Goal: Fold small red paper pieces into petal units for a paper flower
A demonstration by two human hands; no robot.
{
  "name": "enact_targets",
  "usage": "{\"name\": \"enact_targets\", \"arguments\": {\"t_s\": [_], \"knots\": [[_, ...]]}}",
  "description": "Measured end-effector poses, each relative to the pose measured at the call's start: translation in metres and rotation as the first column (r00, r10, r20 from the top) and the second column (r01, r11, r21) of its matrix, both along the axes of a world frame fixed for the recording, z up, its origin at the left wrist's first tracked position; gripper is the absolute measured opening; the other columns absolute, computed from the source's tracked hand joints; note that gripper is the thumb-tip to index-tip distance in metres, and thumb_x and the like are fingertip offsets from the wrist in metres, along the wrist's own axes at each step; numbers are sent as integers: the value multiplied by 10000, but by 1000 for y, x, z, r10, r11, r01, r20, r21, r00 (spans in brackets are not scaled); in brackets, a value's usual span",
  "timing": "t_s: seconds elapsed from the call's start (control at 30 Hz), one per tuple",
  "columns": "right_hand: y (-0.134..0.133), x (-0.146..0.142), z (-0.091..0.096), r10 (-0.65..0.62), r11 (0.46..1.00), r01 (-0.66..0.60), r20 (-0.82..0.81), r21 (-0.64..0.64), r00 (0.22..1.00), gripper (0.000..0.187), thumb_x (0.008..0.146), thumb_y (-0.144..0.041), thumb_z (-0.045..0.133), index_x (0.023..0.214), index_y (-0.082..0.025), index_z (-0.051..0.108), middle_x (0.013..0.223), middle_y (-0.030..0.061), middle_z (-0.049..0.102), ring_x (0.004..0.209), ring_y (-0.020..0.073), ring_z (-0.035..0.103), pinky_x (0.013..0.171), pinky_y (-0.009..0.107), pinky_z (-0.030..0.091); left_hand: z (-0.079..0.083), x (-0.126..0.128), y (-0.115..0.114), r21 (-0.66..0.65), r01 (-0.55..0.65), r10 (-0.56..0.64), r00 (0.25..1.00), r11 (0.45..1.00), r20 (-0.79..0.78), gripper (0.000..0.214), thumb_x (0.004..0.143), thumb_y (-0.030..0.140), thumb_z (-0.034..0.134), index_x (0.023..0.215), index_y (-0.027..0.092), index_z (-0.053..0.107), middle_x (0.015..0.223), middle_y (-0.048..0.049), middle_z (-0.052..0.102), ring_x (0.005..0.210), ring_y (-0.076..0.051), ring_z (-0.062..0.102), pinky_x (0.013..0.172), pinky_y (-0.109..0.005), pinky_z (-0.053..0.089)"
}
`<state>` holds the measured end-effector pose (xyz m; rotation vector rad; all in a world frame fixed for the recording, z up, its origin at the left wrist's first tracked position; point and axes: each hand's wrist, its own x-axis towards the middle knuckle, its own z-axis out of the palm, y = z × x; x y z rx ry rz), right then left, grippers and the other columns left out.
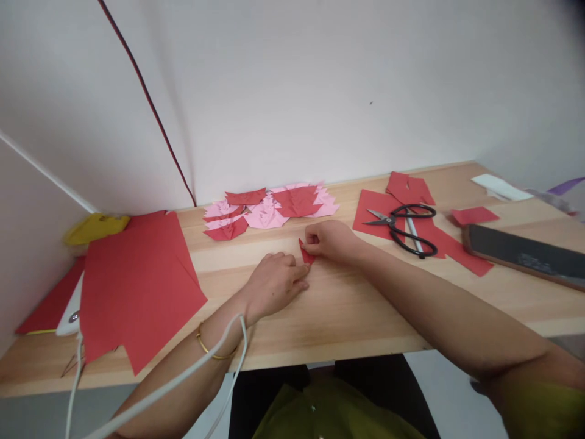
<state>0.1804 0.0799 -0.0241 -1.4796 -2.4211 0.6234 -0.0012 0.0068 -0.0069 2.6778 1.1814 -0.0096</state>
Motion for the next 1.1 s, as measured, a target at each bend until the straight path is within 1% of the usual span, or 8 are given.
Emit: {"name": "enact_targets", "arguments": {"t_s": [0.1,0.23,0.3,0.5,0.57,0.7,0.9,1.1], "knots": [[-1,2,2,13,1000,-13,-37,-12,999,209,738,-359,567,630,-185,525,647,-4,602,597,115,474,530,234,248,0,0,0,1,-3,3,1000,1000,2,279,899,384,465,1077,229,612,888,-55,611,850,-199,550,783,-334,390],[-4,6,1,79,996,-80,-44,-31,996,207,648,-351,649,640,-192,517,624,-29,589,584,107,471,530,227,250,-2,0,1,8,-4,4,1000,1000,4,264,897,392,465,1023,220,621,885,-54,617,856,-198,554,785,-333,392],[-3,6,0,68,997,-68,-19,-22,998,199,640,-340,652,630,-191,521,613,-29,586,577,108,465,529,233,244,-3,0,1,12,1,-1,1000,1000,5,268,900,400,456,1000,217,624,872,-52,618,856,-200,556,787,-335,391],[2,1,-2,-14,1000,14,-1,0,1000,219,726,-369,575,617,-184,534,638,-1,605,591,119,474,528,242,238,-3,-1,1,11,10,-10,1000,1000,23,276,902,391,455,1049,227,622,863,-49,617,833,-196,553,770,-330,392],[1,2,-2,7,1000,-8,-16,-13,1000,225,728,-381,575,625,-187,529,636,-8,603,591,117,478,530,239,244,-3,-1,1,3,4,-4,1000,1000,27,266,898,389,462,1030,226,625,864,-49,618,837,-196,555,777,-332,394],[-4,5,1,81,995,-81,-11,-53,997,223,643,-379,655,650,-196,528,644,-30,604,593,111,487,536,234,255,-3,-1,1,-15,-13,14,999,1000,46,235,889,384,476,960,220,627,870,-51,618,860,-195,558,804,-338,400],[-4,3,3,76,996,-74,34,-51,997,254,606,-395,681,638,-196,527,644,-25,612,591,116,495,536,237,249,-3,-1,1,-19,-17,18,999,1000,44,222,887,383,476,920,220,623,840,-47,612,856,-193,556,812,-338,405],[2,0,0,-6,1000,7,24,-20,1000,173,676,-341,615,618,-193,547,624,-18,607,579,117,477,525,240,245,-1,0,1,-21,-1,1,999,1000,41,247,896,386,457,969,222,628,826,-46,615,827,-185,553,796,-324,402]]}}
